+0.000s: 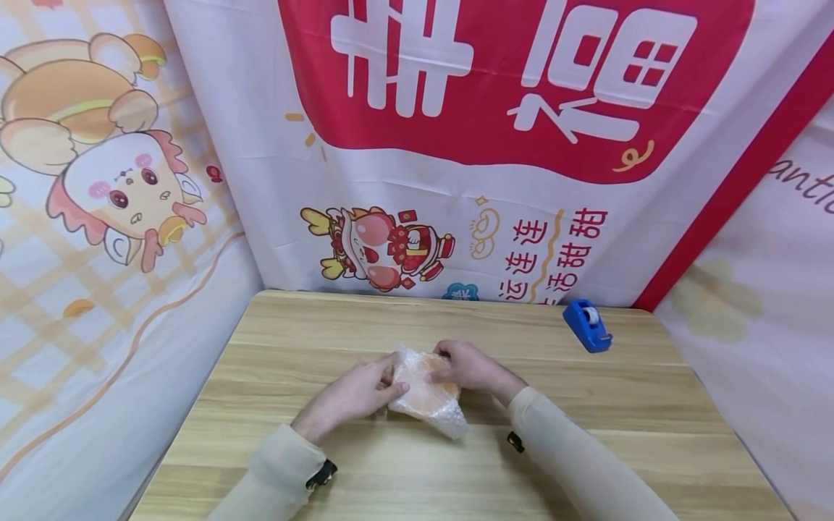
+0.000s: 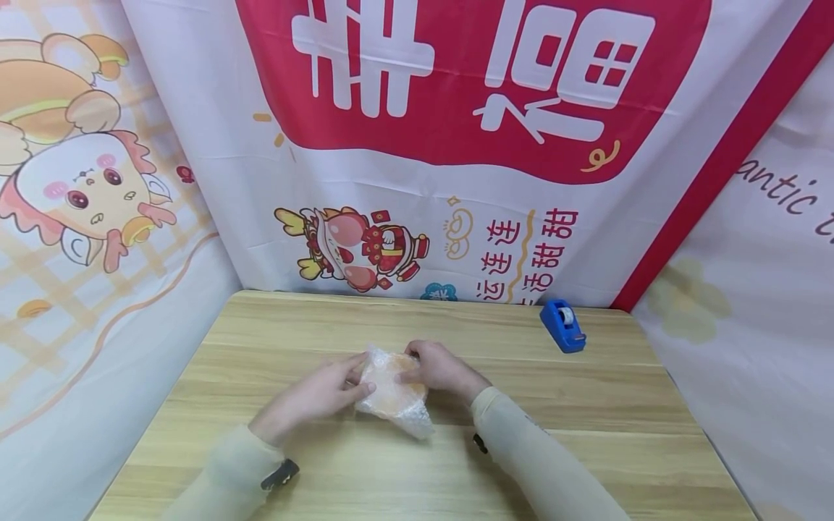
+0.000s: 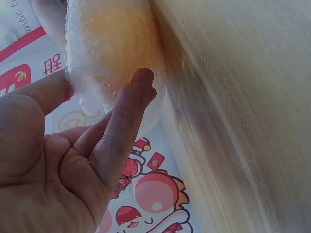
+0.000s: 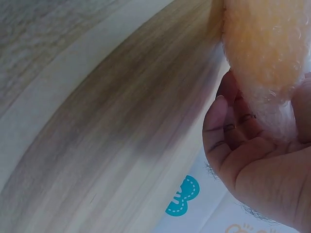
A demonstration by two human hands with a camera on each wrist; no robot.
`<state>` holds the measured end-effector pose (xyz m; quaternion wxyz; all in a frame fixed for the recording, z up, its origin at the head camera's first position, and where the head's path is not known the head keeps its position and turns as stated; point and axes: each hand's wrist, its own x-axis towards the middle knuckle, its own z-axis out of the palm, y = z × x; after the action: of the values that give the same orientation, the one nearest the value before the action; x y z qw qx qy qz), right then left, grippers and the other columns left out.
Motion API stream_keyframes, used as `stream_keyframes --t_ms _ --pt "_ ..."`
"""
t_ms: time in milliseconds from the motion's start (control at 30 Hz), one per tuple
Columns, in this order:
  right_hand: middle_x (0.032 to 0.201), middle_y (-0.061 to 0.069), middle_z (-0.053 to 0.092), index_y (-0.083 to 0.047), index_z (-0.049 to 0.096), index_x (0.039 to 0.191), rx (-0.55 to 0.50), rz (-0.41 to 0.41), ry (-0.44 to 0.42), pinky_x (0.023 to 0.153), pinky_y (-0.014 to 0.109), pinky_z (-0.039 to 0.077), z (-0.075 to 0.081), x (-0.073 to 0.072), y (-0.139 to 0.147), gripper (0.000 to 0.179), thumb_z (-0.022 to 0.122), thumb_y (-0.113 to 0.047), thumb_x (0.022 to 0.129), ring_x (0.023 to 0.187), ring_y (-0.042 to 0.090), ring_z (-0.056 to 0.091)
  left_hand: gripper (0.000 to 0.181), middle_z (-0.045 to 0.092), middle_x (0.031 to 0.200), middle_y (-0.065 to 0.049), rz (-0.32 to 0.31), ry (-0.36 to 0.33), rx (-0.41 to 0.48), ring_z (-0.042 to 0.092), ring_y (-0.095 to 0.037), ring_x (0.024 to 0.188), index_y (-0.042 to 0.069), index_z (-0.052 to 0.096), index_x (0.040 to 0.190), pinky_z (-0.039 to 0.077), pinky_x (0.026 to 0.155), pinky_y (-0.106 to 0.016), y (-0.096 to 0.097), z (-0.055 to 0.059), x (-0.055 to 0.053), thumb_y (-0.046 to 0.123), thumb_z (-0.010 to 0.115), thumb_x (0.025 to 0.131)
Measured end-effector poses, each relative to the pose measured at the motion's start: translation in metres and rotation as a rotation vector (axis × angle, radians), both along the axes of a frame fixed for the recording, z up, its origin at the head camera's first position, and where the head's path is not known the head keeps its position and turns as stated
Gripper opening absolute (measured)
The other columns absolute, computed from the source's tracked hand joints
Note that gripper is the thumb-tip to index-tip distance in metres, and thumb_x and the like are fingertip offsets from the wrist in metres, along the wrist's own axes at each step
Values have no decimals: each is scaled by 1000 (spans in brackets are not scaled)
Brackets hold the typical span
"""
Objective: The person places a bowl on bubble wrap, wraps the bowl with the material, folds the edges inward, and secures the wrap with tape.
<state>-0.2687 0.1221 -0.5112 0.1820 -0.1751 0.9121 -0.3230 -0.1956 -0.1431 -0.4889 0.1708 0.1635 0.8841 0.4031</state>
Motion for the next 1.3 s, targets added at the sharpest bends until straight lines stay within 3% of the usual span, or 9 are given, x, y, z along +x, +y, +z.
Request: stream_keyframes --t_ms 200,567,900,1300 --pt "106 2 79 -8 77 122 -6 18 33 90 36 68 -2 0 1 24 88 -24 107 93 15 70 82 87 120 -18 0 27 -7 79 -29 71 -5 36 180 58 57 -30 2 0 2 26 76 115" --pt "98 3 77 -6 77 116 -17 25 74 80 31 62 -1 2 0 14 81 -19 112 86 14 67 78 88 125 -17 24 107 -106 77 -11 77 -1 43 178 70 86 -40 7 2 4 33 76 116" --pt "93 3 75 -8 76 108 -20 7 80 75 29 62 -4 2 0 10 81 -17 111 83 15 66 75 83 103 -4 26 144 -143 66 -9 68 0 45 177 58 65 -29 10 -1 6 34 74 117" --pt "98 1 82 -10 83 113 26 9 169 79 31 66 -2 1 -1 13 78 -21 115 84 11 71 72 79 95 0 32 178 -158 63 -8 65 -2 48 175 54 61 -28 12 -2 4 32 73 117"
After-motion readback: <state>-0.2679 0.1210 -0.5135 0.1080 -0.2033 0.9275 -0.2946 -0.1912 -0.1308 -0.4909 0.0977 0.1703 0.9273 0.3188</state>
